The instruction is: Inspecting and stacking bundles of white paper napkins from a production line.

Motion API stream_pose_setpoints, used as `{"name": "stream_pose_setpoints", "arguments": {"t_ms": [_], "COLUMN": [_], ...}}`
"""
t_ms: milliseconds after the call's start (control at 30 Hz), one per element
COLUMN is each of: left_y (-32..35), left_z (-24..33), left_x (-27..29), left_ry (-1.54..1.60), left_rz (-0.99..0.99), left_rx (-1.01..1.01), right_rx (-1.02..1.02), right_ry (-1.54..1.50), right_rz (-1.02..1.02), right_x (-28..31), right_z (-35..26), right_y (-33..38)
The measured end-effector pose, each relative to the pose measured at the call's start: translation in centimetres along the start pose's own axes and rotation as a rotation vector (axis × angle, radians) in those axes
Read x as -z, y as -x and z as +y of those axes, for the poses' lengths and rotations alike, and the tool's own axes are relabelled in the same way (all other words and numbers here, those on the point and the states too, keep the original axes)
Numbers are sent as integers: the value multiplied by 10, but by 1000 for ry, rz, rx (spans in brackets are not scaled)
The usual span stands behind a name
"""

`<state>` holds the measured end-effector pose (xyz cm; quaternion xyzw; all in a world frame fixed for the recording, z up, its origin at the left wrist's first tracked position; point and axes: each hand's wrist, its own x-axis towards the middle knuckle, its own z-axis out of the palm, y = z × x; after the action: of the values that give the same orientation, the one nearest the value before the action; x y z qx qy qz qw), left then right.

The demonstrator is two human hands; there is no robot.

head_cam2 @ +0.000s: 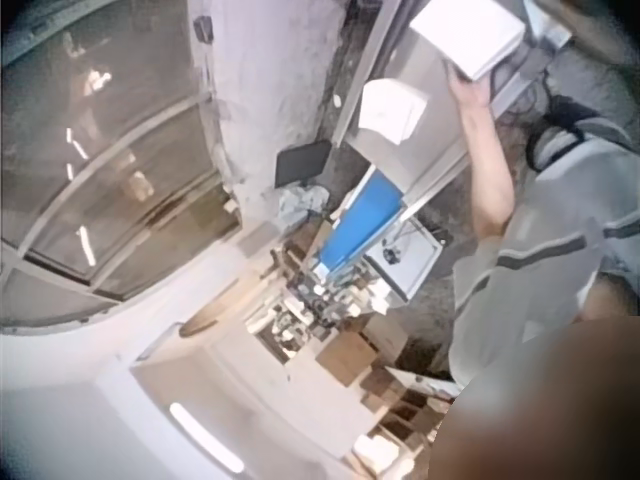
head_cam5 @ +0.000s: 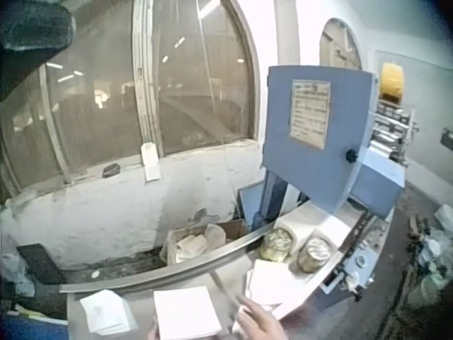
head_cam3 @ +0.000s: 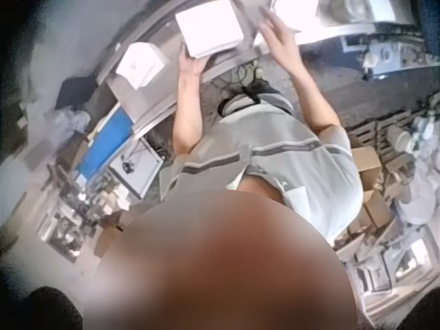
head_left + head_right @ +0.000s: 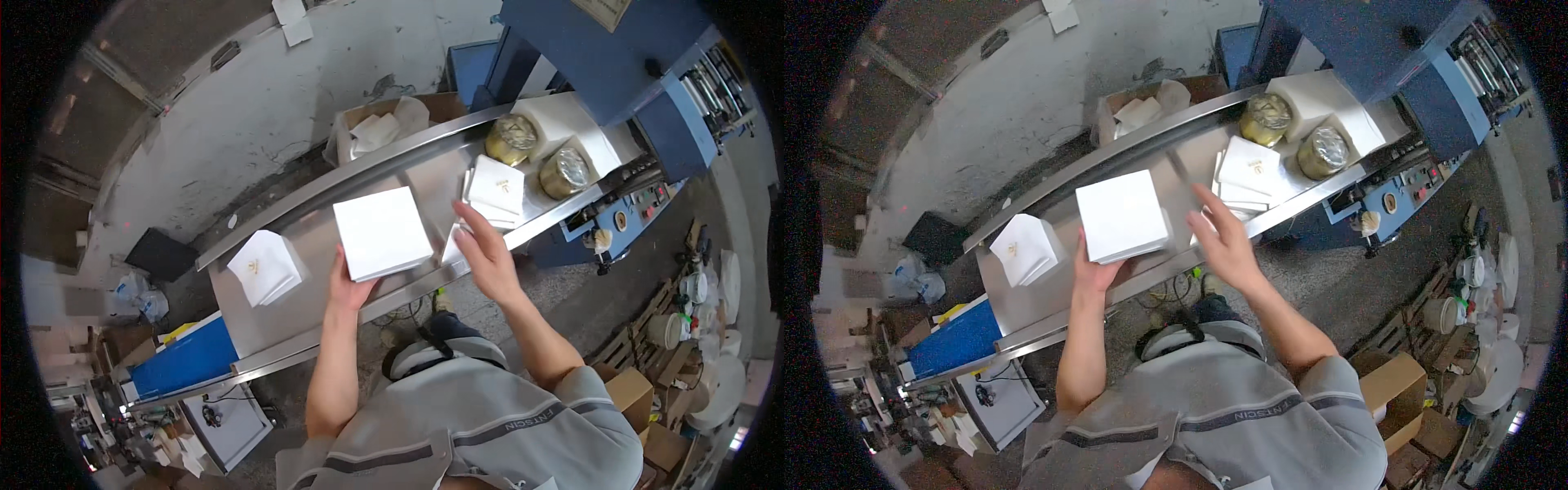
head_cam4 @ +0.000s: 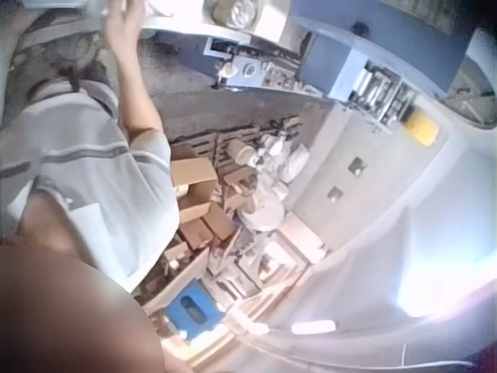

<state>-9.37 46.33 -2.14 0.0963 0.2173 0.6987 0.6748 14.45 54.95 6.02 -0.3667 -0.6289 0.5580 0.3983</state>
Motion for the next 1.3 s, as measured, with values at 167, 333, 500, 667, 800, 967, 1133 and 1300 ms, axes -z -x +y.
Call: {"name": "stream_pose_setpoints", "arguments": {"t_ms": [167,333,500,667,800,967,1133,1300], "left_y": [-14,-15,-7,6,8,25,66,107], "left_z": [-4,-6,0,-2,-5,6,24,33], "left_x": [-18,-40,-34,-18,-15,-25,-22,-29], "left_ry": [-344,-550,-351,-81,12,-93,-371,-590], "left_rz": [131,200,100,-2,-100,-150,-87,-83], "left_rx": [-63,-122,-113,-90,-37,-10,26,-11], "right_rx": [249,204,261,-1,-574,-541,-472,-442], "right_ry": [431,430,511,-153,-642,-672,-400,-274], "right_rz": [-199,-251,-301,-106,-97,-221,-186,-238], "right_x": [-52,-57,-52,-37,-28,-38,-50,-70], "right_z": [25,60,18,-14,-4,-5,-16,-27], "right_y": [-42,-41,-40,-40,-49,-24,5,45]}}
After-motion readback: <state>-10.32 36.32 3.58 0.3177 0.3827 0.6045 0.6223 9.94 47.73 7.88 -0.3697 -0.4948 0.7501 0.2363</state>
